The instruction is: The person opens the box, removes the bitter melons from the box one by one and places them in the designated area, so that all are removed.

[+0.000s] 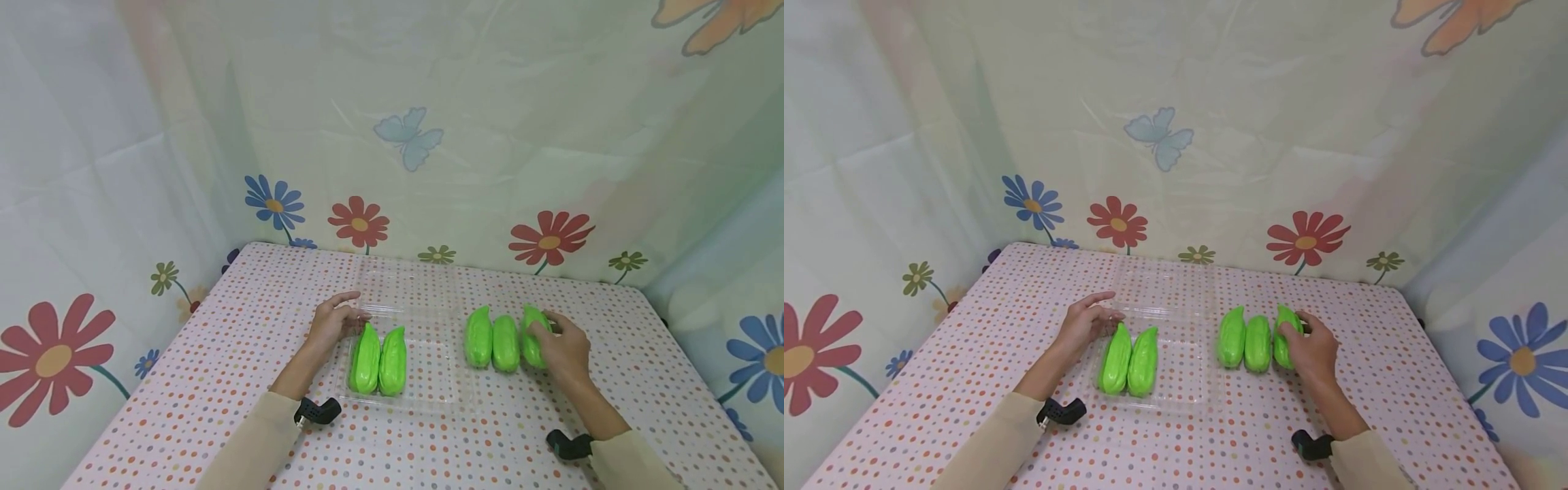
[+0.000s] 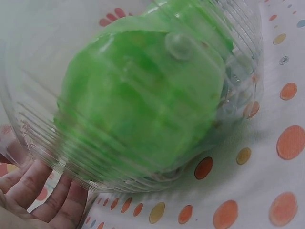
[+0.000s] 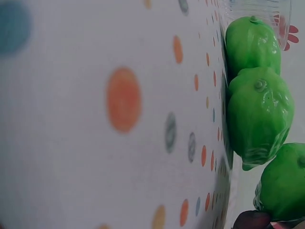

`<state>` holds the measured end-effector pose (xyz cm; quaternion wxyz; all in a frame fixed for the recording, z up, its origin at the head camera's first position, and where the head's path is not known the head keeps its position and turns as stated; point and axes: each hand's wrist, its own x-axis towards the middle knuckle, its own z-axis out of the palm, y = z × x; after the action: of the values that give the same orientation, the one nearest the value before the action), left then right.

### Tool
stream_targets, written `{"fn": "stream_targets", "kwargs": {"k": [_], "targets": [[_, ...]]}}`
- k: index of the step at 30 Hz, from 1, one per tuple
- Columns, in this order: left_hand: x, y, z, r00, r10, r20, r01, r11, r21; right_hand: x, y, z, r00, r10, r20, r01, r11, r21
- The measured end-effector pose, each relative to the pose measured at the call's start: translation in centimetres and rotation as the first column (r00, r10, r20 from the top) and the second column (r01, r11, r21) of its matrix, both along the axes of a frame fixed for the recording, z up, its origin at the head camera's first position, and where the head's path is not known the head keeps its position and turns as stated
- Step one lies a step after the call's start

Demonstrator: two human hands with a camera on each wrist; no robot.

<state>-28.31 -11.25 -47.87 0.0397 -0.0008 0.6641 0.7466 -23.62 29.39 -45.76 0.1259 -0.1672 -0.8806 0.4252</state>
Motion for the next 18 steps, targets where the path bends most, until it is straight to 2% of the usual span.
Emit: {"fn": "stream_targets", "kwargs": {"k": [7,18], "targets": [[0.13,-0.03,0.17,1.0,0.0,-0.003,0.0,1.0,-0.017,-0.24,0.1,-0.17,1.0,0.019,0.02,-0.02,0.999,0.049],[0.18,-0.02,0.54,0.999,-0.022,0.026,0.022,1.0,-0.014,-0.07,0.47,-0.58,0.992,0.075,0.105,-0.08,0.996,0.045]]}}
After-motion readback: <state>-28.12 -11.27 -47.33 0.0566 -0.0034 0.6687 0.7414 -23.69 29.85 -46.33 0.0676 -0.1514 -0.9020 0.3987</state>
